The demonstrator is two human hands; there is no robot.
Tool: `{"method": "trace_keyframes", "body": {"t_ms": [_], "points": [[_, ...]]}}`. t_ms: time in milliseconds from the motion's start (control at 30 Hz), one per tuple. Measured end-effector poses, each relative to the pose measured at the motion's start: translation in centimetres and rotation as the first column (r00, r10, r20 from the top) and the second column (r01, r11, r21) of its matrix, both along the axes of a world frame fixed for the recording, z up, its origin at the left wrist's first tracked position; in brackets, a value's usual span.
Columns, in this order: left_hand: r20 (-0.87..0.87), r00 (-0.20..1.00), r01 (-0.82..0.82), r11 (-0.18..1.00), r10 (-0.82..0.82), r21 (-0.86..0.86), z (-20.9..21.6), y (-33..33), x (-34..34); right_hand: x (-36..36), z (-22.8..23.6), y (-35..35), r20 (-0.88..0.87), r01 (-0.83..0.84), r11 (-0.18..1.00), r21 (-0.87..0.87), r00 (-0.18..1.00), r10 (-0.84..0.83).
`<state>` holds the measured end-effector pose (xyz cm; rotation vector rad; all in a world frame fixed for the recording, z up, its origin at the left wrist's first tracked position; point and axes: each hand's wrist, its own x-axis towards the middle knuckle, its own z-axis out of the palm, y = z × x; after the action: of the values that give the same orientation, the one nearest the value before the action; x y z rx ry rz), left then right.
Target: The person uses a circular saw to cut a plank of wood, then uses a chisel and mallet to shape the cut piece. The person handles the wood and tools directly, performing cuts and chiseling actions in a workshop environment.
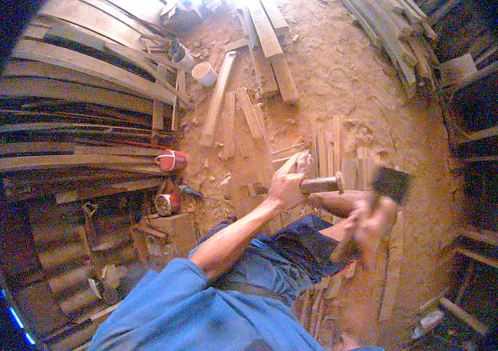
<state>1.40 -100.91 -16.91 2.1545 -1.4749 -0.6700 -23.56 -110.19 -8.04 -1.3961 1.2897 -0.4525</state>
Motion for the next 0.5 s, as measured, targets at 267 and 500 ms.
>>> {"method": "trace_keyframes", "body": {"t_ms": [267,500], "points": [[0.074,0.996,-0.048,0.996,0.053,-0.074,0.8,3.2,1.8,0.7,2.5,2.9,0.126,-0.166,0.965,0.205,0.982,0.142],[-0.101,0.994,0.015,0.980,-0.036,-0.198,3.0,-3.0,-2.6,-4.4,7.2,0.1,-0.039,0.201,0.962,0.186,0.980,-0.197]]}}
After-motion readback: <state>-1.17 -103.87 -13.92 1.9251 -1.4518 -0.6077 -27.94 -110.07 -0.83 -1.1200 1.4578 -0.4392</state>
